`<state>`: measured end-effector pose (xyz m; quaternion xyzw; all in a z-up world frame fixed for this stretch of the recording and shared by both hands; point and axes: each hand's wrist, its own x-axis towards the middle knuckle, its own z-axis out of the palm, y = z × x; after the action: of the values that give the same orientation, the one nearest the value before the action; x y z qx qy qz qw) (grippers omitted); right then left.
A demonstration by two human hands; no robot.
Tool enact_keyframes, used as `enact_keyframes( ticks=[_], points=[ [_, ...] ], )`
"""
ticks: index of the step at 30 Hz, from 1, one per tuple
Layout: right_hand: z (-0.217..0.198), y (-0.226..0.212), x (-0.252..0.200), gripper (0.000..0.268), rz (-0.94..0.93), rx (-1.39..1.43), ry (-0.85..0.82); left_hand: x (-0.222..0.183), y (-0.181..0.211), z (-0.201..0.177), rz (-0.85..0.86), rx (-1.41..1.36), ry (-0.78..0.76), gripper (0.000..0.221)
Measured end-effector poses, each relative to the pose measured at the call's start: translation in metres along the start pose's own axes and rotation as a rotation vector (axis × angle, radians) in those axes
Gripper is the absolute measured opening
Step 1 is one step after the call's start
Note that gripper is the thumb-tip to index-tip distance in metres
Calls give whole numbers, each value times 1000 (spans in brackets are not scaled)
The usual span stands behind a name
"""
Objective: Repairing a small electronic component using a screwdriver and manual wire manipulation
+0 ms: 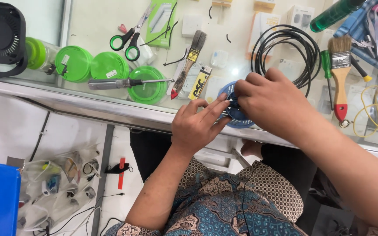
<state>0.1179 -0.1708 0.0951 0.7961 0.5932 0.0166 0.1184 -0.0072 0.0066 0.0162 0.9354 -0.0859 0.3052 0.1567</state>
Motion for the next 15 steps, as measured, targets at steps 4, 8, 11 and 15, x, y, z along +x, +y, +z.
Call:
enact_keyframes(
  ticks=[4,8,11,15],
  points=[
    [7,17,2,14,18,101,-57,0,0,1,-6,7,16,28],
    [1,20,7,22,16,175,-179,0,0,0,-8,-1,5,29],
    [-4,18,11,20,39,201,-234,1,-1,-1,-12,-4,28,29],
    [-4,15,14,21,35,180,-209,0,-2,-1,-10,-34,45,29]
  ],
)
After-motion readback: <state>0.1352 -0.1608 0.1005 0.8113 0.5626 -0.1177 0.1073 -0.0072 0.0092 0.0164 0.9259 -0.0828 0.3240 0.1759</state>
